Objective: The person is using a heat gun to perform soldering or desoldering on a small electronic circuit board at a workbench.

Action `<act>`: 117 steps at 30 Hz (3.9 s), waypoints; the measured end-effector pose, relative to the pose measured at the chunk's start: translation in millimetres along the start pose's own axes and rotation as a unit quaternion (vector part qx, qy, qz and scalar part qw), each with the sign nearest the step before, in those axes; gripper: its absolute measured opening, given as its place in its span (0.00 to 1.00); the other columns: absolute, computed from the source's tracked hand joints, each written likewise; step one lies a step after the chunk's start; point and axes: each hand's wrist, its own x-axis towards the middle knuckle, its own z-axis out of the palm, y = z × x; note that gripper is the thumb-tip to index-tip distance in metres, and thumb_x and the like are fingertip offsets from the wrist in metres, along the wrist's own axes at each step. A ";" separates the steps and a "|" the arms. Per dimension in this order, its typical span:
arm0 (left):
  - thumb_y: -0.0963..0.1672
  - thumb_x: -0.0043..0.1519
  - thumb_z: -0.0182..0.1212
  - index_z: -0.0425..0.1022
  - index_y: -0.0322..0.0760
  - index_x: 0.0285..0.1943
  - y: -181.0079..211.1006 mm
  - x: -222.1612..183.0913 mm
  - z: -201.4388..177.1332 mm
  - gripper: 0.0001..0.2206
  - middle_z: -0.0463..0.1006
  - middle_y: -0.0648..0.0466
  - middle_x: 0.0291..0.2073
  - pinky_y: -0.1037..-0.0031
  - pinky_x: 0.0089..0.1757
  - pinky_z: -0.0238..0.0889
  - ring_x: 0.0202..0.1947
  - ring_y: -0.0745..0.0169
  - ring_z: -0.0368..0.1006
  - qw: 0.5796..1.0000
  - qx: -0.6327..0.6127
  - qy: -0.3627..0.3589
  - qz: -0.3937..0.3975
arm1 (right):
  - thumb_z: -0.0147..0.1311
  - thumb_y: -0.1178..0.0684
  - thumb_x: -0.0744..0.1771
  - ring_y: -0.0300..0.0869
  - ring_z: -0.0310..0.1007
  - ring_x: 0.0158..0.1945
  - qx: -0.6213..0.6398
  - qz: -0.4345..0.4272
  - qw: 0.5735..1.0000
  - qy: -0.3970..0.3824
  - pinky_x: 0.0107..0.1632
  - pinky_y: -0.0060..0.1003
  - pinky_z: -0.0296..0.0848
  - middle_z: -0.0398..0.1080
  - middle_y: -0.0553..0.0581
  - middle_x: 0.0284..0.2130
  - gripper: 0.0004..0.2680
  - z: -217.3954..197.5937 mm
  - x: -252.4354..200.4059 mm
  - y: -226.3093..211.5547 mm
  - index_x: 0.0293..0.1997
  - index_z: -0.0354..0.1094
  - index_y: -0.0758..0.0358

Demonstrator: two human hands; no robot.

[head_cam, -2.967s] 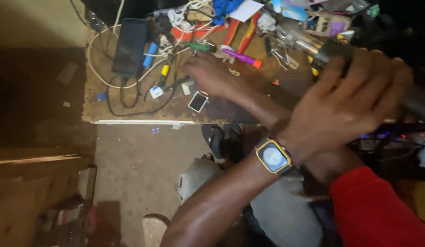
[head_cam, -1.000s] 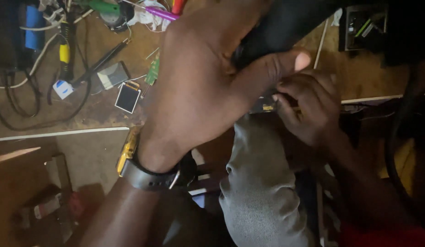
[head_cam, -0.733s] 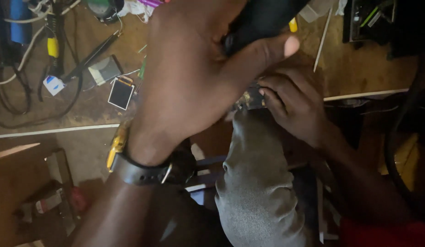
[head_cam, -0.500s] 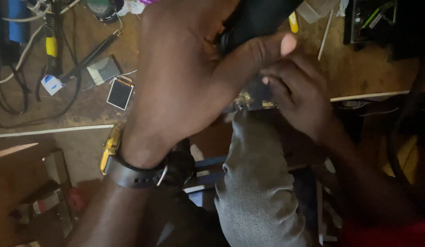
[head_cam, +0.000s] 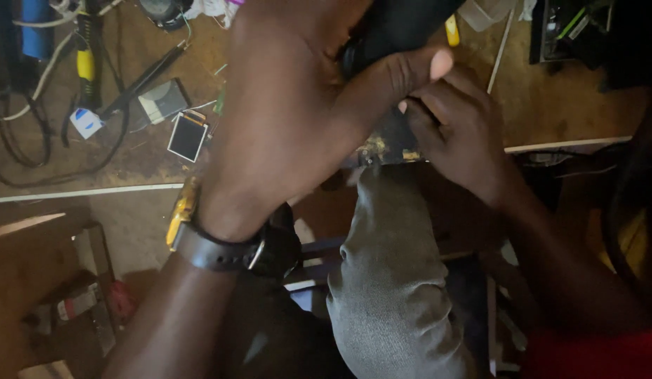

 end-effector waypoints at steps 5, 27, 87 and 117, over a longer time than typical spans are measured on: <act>0.45 0.72 0.73 0.75 0.33 0.56 -1.2 1.2 3.1 0.13 0.77 0.47 0.42 0.62 0.40 0.57 0.42 0.48 0.70 1.000 0.008 0.010 -0.006 | 0.52 0.61 0.72 0.63 0.71 0.52 0.000 -0.003 1.000 0.009 0.48 0.54 0.68 0.72 0.72 0.49 0.07 -2.6 4.8 -3.9 0.52 0.75 0.73; 0.49 0.67 0.68 0.75 0.37 0.55 6.9 -2.4 2.4 0.15 0.82 0.51 0.39 0.60 0.39 0.61 0.40 0.46 0.75 0.999 -0.007 0.012 -0.031 | 0.53 0.62 0.70 0.58 0.65 0.35 -0.011 0.009 1.000 0.010 0.34 0.53 0.58 0.64 0.67 0.32 0.02 12.8 -4.9 6.0 0.40 0.66 0.70; 0.50 0.70 0.67 0.76 0.35 0.58 5.2 -5.5 1.6 0.16 0.81 0.53 0.38 0.63 0.40 0.62 0.39 0.52 0.75 1.000 -0.014 0.007 -0.009 | 0.52 0.67 0.68 0.51 0.61 0.36 0.016 0.004 1.000 0.002 0.35 0.47 0.57 0.61 0.63 0.31 0.06 11.0 -6.6 4.8 0.32 0.61 0.70; 0.49 0.67 0.68 0.73 0.38 0.43 9.3 -4.0 0.3 0.13 0.73 0.55 0.29 0.62 0.36 0.56 0.32 0.54 0.68 1.000 -0.021 0.005 -0.015 | 0.53 0.66 0.69 0.49 0.59 0.33 0.008 0.002 1.000 -0.001 0.32 0.46 0.54 0.60 0.61 0.28 0.07 13.1 -9.1 7.9 0.32 0.61 0.67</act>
